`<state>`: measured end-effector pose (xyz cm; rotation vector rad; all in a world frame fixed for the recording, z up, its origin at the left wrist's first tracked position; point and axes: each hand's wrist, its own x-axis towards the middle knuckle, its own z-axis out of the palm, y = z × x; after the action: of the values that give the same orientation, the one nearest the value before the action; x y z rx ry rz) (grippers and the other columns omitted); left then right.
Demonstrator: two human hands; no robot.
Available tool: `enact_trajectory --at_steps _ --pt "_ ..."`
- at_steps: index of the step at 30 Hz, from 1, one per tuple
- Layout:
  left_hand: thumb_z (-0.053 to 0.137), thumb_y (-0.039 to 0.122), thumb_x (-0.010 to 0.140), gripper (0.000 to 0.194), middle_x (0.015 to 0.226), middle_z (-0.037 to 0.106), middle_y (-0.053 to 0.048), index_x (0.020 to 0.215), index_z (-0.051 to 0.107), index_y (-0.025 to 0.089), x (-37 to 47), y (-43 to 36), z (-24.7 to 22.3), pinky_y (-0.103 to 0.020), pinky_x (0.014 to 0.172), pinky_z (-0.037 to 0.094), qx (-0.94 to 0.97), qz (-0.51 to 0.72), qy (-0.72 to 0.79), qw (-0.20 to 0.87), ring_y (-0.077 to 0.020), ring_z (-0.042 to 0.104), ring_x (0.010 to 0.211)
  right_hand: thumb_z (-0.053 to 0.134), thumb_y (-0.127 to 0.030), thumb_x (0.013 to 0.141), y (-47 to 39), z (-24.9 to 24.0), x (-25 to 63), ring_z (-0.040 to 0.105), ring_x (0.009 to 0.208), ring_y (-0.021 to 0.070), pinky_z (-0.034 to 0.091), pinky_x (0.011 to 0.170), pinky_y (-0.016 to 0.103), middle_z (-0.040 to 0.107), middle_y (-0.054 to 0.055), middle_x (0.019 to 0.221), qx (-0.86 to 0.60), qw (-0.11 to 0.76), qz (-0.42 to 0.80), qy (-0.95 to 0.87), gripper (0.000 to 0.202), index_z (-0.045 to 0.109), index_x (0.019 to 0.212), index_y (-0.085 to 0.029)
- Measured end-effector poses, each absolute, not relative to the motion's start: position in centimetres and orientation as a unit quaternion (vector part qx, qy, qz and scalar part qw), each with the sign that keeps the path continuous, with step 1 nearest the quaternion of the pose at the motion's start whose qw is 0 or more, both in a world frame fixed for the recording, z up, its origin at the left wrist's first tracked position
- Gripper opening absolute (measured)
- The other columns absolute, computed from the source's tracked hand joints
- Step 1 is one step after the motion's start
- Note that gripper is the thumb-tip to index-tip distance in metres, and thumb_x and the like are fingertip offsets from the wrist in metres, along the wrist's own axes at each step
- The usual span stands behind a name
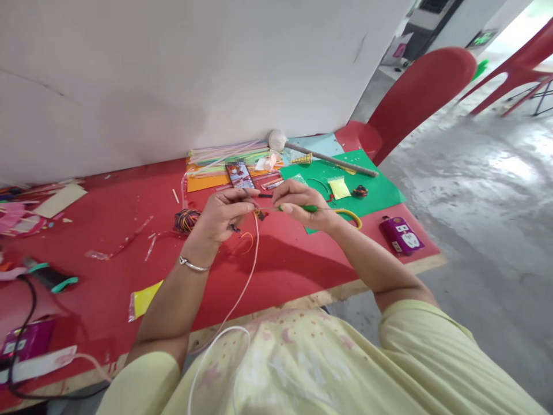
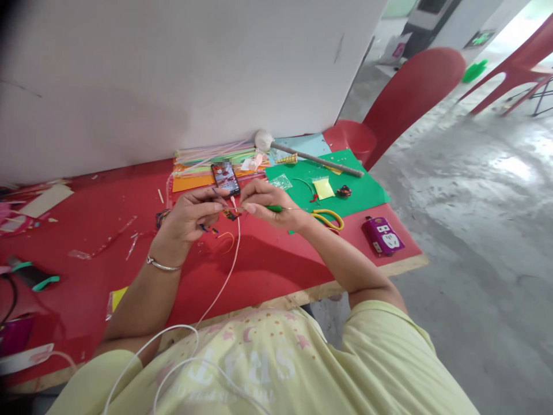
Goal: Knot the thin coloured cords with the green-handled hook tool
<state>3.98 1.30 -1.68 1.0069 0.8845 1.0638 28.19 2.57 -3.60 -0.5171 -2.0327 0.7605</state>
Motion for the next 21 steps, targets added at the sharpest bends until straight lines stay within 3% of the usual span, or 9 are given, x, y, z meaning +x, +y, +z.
enact_trajectory --at_steps 3,5,7,9,12,14,18,21 --pt "0.089 0.019 0.062 0.039 0.07 0.069 0.0 0.1 0.087 0.02 5.3 0.8 -2.5 -0.02 0.042 0.028 0.455 0.53 0.387 0.602 -0.0029 0.037 0.042 0.051 -0.052 0.108 1.9 -5.3 26.1 0.067 0.093 0.0184 0.059 0.079 0.034 0.067 0.006 0.105 -0.259 0.514 0.439 -0.69 0.041 0.078 0.092 -0.025" --pt "0.088 0.019 0.068 0.036 0.077 0.074 -0.001 0.104 0.086 0.021 6.4 0.5 -3.4 -0.021 0.052 0.043 0.488 0.589 0.416 0.493 -0.0095 0.058 0.058 0.053 -0.057 0.106 1.5 -6.5 24.2 0.066 0.087 0.0164 0.057 0.071 0.029 0.064 0.004 0.098 -0.291 0.547 0.511 -0.595 0.039 0.072 0.096 -0.025" --pt "0.085 0.019 0.072 0.034 0.082 0.076 -0.001 0.106 0.085 0.022 7.5 0.3 -4.2 -0.025 0.069 0.054 0.507 0.614 0.446 0.409 -0.0131 0.067 0.073 0.057 -0.06 0.103 1.2 -7.3 22.2 0.064 0.083 0.0152 0.055 0.069 0.026 0.062 0.002 0.093 -0.314 0.589 0.532 -0.521 0.036 0.067 0.101 -0.026" --pt "0.085 0.018 0.072 0.036 0.081 0.075 0.0 0.107 0.084 0.023 8.3 0.4 -4.7 -0.025 0.073 0.055 0.484 0.647 0.449 0.381 -0.0125 0.067 0.076 0.057 -0.062 0.102 1.0 -7.8 20.4 0.063 0.082 0.0146 0.054 0.067 0.025 0.061 0.002 0.093 -0.337 0.629 0.518 -0.471 0.037 0.064 0.11 -0.027" --pt "0.086 0.018 0.067 0.036 0.07 0.065 0.003 0.103 0.084 0.022 8.6 0.7 -4.6 -0.02 0.054 0.043 0.4 0.67 0.415 0.467 -0.0086 0.058 0.061 0.048 -0.067 0.104 0.7 -8.1 18.8 0.064 0.089 0.0158 0.056 0.069 0.026 0.062 0.005 0.106 -0.356 0.648 0.495 -0.457 0.044 0.061 0.119 -0.028" --pt "0.088 0.018 0.064 0.033 0.064 0.06 0.005 0.097 0.084 0.02 8.2 0.8 -3.9 -0.018 0.045 0.03 0.344 0.655 0.378 0.556 -0.0045 0.045 0.049 0.043 -0.068 0.105 0.6 -7.9 18.8 0.064 0.1 0.0186 0.059 0.075 0.029 0.062 0.008 0.117 -0.361 0.654 0.45 -0.489 0.048 0.065 0.11 -0.026" --pt "0.089 0.015 0.064 0.032 0.056 0.051 0.007 0.095 0.084 0.017 5.7 0.7 -2.5 -0.017 0.042 0.022 0.337 0.558 0.326 0.685 0.0009 0.026 0.04 0.045 -0.065 0.105 0.8 -7.3 21.1 0.059 0.121 0.0265 0.056 0.105 0.045 0.056 0.01 0.13 -0.337 0.652 0.283 -0.618 0.054 0.073 0.089 -0.023" --pt "0.087 0.013 0.064 0.034 0.054 0.05 0.007 0.099 0.086 0.016 3.6 0.7 -2.0 -0.017 0.042 0.02 0.366 0.486 0.315 0.729 0.0008 0.023 0.04 0.047 -0.064 0.105 1.2 -6.8 23.6 0.061 0.114 0.0268 0.057 0.105 0.051 0.054 0.01 0.131 -0.278 0.597 0.234 -0.715 0.05 0.077 0.094 -0.025"
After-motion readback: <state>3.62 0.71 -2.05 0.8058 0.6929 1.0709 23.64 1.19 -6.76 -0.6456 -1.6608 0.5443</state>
